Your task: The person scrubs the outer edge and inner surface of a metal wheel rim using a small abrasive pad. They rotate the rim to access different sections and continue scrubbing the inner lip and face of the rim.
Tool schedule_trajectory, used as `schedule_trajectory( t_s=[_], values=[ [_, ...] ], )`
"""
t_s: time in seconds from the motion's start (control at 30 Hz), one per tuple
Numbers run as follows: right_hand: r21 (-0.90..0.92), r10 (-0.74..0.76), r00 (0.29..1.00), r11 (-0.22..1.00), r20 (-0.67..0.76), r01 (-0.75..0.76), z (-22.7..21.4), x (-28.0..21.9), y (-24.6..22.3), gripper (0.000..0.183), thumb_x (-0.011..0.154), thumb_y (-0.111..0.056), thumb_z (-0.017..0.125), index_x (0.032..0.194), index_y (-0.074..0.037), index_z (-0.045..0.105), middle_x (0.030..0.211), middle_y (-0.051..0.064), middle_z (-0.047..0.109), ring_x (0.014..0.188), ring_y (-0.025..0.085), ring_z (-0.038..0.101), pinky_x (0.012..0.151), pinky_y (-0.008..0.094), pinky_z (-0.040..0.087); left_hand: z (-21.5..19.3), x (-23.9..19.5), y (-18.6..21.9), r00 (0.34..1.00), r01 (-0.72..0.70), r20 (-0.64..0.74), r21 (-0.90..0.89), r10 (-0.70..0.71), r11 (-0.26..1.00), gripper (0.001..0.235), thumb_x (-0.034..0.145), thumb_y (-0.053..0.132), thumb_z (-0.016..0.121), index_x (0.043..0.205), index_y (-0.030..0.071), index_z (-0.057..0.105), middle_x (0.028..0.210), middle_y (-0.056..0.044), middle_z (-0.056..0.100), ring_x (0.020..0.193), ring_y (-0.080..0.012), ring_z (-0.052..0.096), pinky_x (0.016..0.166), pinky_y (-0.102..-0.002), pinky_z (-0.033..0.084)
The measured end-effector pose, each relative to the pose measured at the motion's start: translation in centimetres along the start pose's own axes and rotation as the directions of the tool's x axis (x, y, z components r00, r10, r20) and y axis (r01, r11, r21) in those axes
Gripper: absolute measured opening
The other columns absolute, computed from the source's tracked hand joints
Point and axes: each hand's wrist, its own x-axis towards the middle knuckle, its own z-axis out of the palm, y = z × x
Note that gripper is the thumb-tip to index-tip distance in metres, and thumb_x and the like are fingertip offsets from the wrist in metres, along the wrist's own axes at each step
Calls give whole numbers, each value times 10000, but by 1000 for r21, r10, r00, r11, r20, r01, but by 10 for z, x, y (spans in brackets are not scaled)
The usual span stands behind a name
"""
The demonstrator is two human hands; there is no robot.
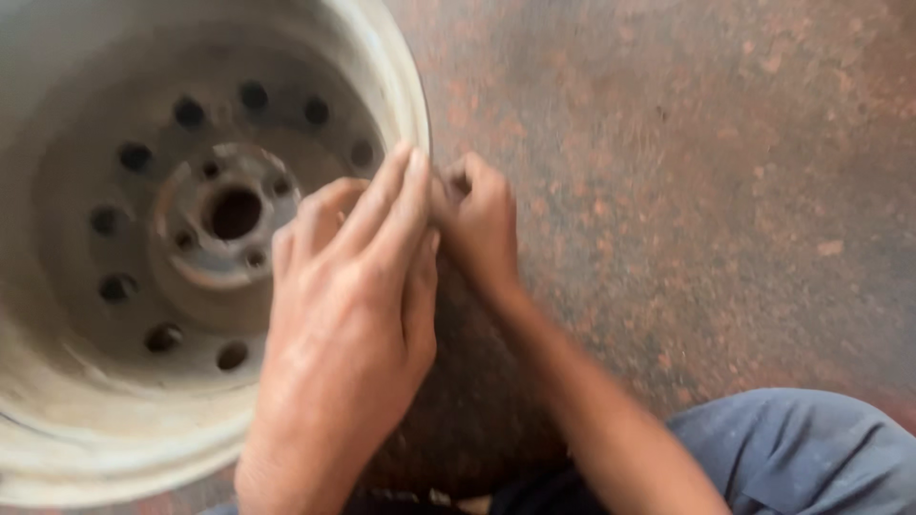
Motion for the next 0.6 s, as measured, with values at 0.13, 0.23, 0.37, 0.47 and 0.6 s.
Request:
schedule_trajectory(
  t_s=[0.13, 0.23, 0.37, 0.47, 0.6],
  values=[
    [33, 16, 1000, 999, 18, -16, -6, -32, -5, 276, 908, -316, 682, 801, -68, 627, 692, 76, 705, 633, 123, 656, 545, 328, 533, -2, 15, -3, 997, -73, -22, 51, 75, 996, 477, 992, 128, 530, 1438, -41, 549, 1457, -156, 603, 1316, -348, 508, 1081, -494, 366],
    [29, -99, 995, 995, -30, 100, 2, 15, 1, 375, 921, -308, 752, 777, -3, 588, 667, 120, 640, 615, 162, 554, 510, 361, 474, 3, 5, -5, 999, -29, -14, 28, 29, 999, 475, 1011, 132, 534, 1452, -44, 539, 1464, -160, 598, 1309, -356, 505, 1083, -496, 369],
    [140, 13, 1000, 990, -1, -13, -4, -25, -14, 295, 966, -283, 662, 847, -22, 595, 661, 84, 651, 607, 125, 584, 521, 341, 480, 2, 9, 0, 1000, -21, -4, 17, 21, 1000, 461, 1016, 127, 536, 1455, -12, 548, 1464, -133, 604, 1329, -316, 518, 1107, -479, 370],
    [74, 23, 1000, 997, -6, -22, -4, -43, -16, 278, 968, -273, 658, 860, -19, 625, 650, 106, 637, 611, 140, 570, 524, 357, 469, 1, 11, -3, 999, -46, -9, 24, 46, 999, 452, 1011, 126, 539, 1434, -32, 552, 1453, -156, 607, 1316, -333, 517, 1081, -483, 380],
    [67, -63, 997, 996, -34, 65, 0, -12, -1, 287, 972, -254, 674, 895, 6, 578, 698, 109, 647, 641, 147, 574, 545, 364, 500, 1, -4, -1, 1000, -21, -3, -8, 21, 1000, 475, 1002, 101, 530, 1451, -53, 548, 1476, -173, 597, 1302, -350, 518, 1080, -486, 386]
  ],
)
